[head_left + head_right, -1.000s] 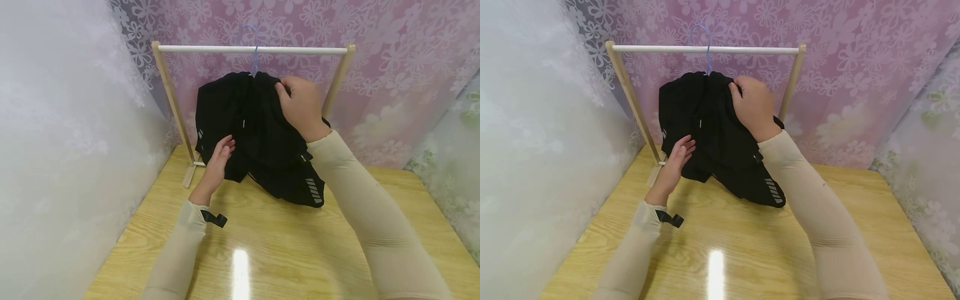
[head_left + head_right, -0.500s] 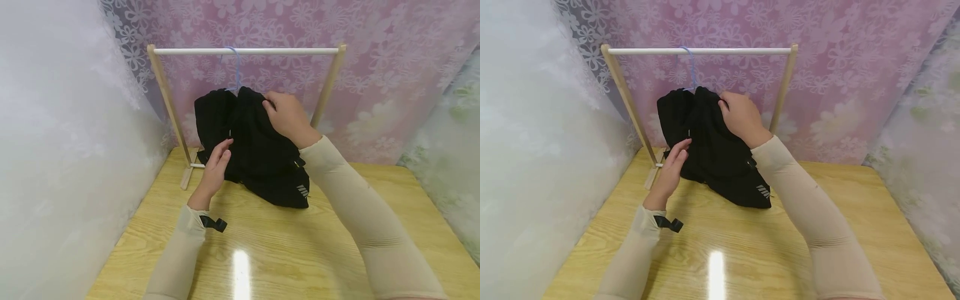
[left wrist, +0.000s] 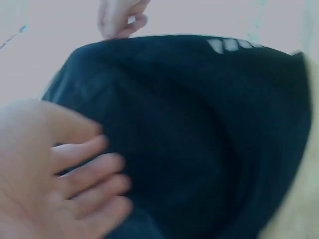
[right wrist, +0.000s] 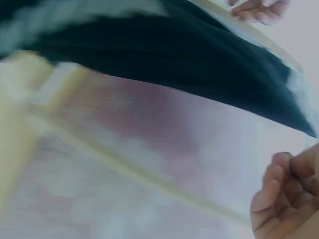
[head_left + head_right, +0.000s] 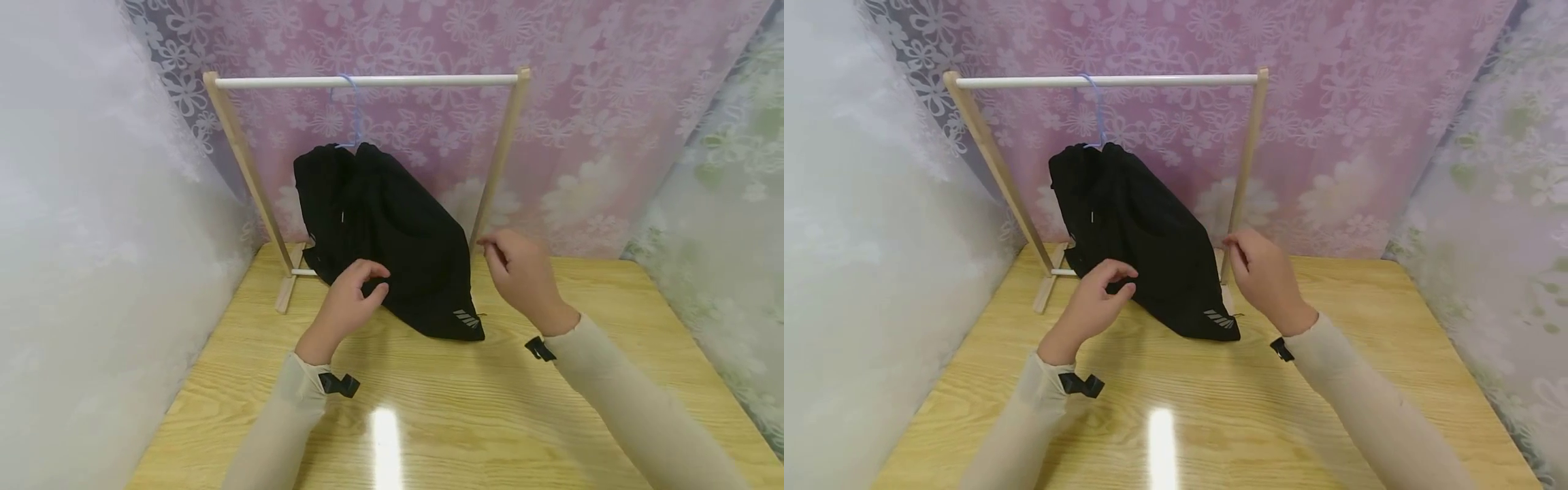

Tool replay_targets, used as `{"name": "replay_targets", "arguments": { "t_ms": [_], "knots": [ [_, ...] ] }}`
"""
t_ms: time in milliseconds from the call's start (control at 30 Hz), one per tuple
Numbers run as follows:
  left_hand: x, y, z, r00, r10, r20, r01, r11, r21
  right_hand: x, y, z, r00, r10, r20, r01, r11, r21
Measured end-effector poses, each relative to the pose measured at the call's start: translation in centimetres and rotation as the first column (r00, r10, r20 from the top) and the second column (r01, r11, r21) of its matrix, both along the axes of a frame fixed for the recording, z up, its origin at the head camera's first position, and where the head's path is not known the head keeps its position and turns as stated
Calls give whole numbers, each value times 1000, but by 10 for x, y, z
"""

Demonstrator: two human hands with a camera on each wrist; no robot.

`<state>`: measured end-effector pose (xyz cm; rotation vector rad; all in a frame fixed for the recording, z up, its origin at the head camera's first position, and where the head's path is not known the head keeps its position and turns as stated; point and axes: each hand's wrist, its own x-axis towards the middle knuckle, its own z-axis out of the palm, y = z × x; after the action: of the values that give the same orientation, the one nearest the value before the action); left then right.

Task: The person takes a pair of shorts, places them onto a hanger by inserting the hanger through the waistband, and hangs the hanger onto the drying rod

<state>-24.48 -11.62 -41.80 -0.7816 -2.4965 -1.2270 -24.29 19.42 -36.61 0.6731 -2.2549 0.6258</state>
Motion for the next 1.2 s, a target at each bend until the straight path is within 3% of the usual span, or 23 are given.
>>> {"name": "replay_targets", "arguments": {
  "t_ms": [67,133,200,300,367,500,533,567,667,833,967,1200],
  "knots": [
    [0,-4,-10,998,6,68,4,990,-141,4,6,-25,996,-32,87,23,995,97],
    [0,-7,-20,990,22,136,18,958,-286,7,11,-48,972,-73,222,27,979,202],
    [-3,-10,-29,979,56,196,31,909,-415,9,18,-67,926,-118,360,2,952,306],
    [-8,-14,-41,947,151,283,28,840,-542,6,32,-90,846,-160,509,-63,917,394],
    [-11,-18,-48,919,221,325,16,805,-593,1,40,-101,765,-196,614,-103,903,417],
    [-15,-26,-60,879,275,389,44,765,-642,-10,47,-113,564,-269,781,-174,885,431],
    [-16,-27,-62,870,279,406,56,763,-644,-12,47,-115,524,-285,803,-194,878,438],
    [-16,-29,-63,865,279,417,67,759,-648,-14,45,-116,504,-292,813,-213,870,445],
    [-13,-32,-66,854,290,433,76,753,-654,-17,39,-117,492,-296,819,-243,856,456],
    [-11,-32,-67,847,308,434,47,770,-637,-21,31,-115,488,-344,802,-222,840,495],
    [-16,-30,-67,853,312,418,27,774,-633,-28,31,-111,491,-358,795,-220,832,510],
    [-25,-25,-60,861,311,403,21,769,-638,-36,34,-100,475,-371,798,-217,829,515]
  ]
}}
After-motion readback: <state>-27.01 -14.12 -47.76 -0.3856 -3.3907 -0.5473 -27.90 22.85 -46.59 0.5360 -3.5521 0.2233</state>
